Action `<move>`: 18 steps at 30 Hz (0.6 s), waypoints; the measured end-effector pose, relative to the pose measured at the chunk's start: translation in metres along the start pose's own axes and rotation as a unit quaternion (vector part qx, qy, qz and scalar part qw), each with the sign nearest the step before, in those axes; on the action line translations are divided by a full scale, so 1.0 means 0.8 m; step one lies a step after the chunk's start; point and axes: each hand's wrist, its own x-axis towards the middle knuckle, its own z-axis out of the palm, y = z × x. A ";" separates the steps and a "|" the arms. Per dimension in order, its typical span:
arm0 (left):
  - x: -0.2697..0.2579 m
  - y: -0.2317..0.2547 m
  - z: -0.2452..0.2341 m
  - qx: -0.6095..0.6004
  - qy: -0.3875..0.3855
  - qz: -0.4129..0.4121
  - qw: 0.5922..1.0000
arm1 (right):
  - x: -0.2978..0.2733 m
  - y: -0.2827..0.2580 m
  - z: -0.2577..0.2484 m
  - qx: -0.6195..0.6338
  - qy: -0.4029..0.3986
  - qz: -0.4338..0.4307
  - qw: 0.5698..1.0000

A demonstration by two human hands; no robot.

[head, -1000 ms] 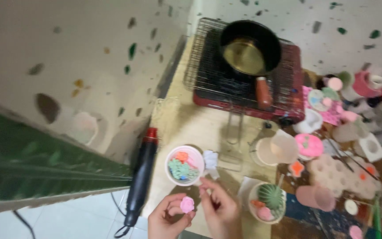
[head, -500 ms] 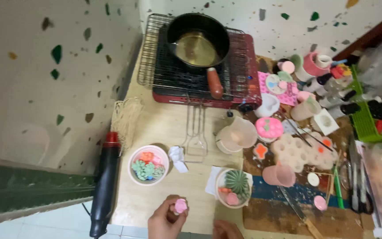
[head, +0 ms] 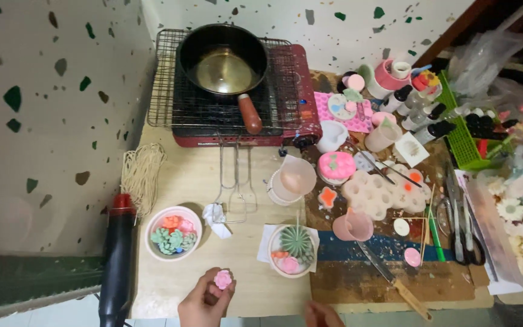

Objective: Assembling and decorating handmade candles with various wax components and melted wax.

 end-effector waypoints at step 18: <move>0.002 0.217 0.081 0.072 0.015 0.251 0.965 | 0.008 0.226 -0.079 -0.059 -0.164 0.292 0.940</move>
